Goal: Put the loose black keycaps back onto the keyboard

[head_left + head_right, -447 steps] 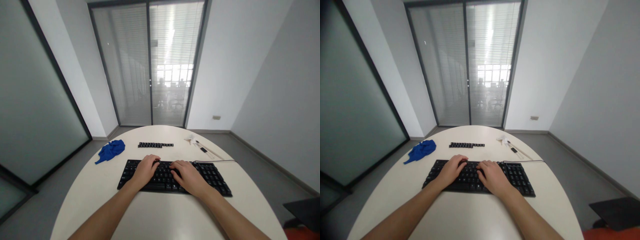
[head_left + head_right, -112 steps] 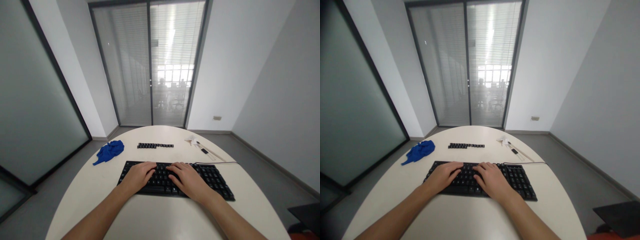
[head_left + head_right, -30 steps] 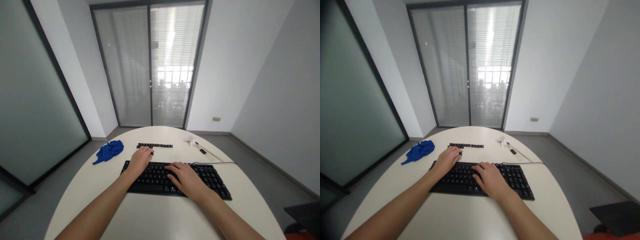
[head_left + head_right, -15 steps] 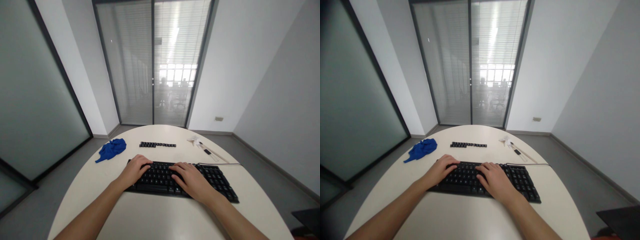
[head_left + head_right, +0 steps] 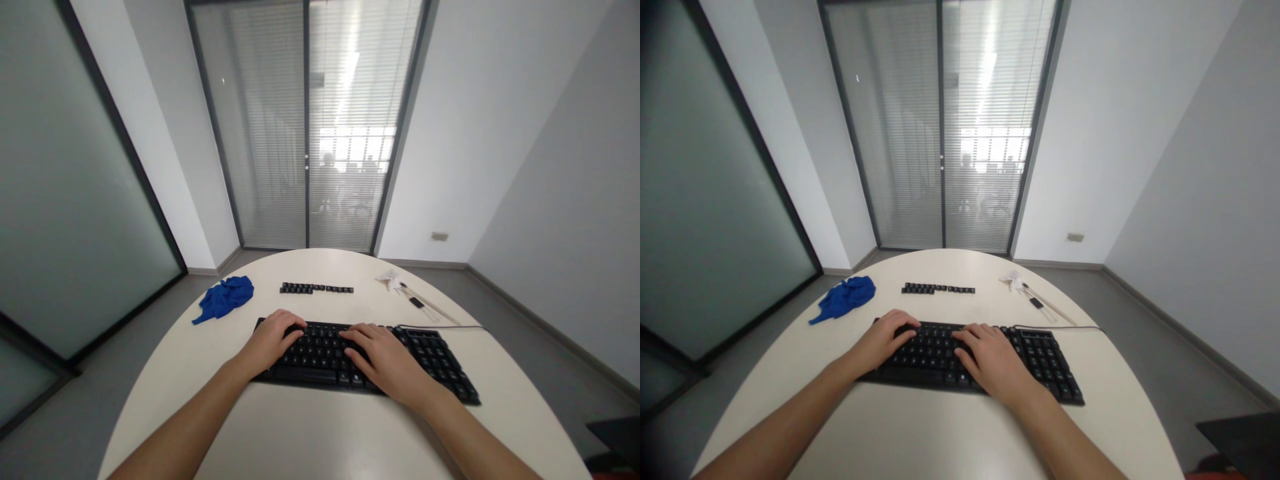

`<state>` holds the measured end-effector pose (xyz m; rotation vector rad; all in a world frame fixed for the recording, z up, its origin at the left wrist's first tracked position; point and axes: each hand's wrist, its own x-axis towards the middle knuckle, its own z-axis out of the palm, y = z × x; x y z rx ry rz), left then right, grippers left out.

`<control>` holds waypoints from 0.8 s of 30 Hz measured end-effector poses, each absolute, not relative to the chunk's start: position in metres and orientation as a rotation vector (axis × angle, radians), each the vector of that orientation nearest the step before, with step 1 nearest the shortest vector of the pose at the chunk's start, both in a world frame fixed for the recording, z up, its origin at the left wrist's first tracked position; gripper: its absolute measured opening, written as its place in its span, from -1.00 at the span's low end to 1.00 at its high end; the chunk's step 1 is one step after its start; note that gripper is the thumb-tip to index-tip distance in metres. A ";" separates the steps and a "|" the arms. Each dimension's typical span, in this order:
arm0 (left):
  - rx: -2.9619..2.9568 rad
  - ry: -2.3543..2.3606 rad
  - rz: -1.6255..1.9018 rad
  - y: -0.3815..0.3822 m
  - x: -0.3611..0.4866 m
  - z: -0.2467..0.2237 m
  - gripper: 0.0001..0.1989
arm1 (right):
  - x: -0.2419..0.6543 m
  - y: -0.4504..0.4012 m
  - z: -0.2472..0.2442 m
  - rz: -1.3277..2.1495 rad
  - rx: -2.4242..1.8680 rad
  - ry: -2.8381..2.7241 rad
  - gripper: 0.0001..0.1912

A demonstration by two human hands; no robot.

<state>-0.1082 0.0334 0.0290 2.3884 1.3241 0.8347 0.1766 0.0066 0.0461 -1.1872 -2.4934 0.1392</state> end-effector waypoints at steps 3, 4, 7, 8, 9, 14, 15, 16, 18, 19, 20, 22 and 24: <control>2.409 1.314 0.816 0.033 -0.108 0.030 -0.88 | 0.176 0.006 0.046 0.134 -1.185 -2.491 -0.69; 2.416 1.316 0.811 0.032 -0.108 0.031 -0.87 | 0.176 0.006 0.046 0.134 -1.187 -2.492 -0.69; 2.439 1.325 0.796 0.032 -0.107 0.033 -0.86 | 0.176 0.006 0.046 0.132 -1.179 -2.492 -0.69; 2.448 1.323 0.793 0.032 -0.107 0.033 -0.86 | 0.176 0.007 0.045 0.132 -1.174 -2.491 -0.69; 2.460 1.319 0.790 0.031 -0.107 0.034 -0.86 | 0.176 0.007 0.045 0.131 -1.170 -2.488 -0.69; 2.570 1.294 0.751 0.029 -0.104 0.037 -0.85 | 0.176 0.006 0.046 0.128 -1.176 -2.488 -0.69; 2.595 1.298 0.738 0.029 -0.103 0.038 -0.84 | 0.176 0.006 0.046 0.129 -1.182 -2.490 -0.69; 2.614 1.307 0.723 0.028 -0.102 0.038 -0.84 | 0.176 0.006 0.046 0.128 -1.186 -2.491 -0.69; 2.623 1.343 0.697 0.027 -0.100 0.039 -0.84 | 0.176 0.006 0.046 0.123 -1.188 -2.488 -0.69; 2.608 1.369 0.691 0.027 -0.099 0.038 -0.84 | 0.176 0.006 0.046 0.121 -1.187 -2.486 -0.69; 2.581 1.398 0.694 0.026 -0.099 0.038 -0.84 | 0.176 0.006 0.045 0.119 -1.184 -2.484 -0.69; 2.520 1.452 0.715 0.026 -0.098 0.036 -0.84 | 0.176 0.007 0.045 0.120 -1.179 -2.484 -0.69; 2.480 1.478 0.742 0.027 -0.098 0.034 -0.84 | 0.176 0.007 0.044 0.127 -1.178 -2.486 -0.69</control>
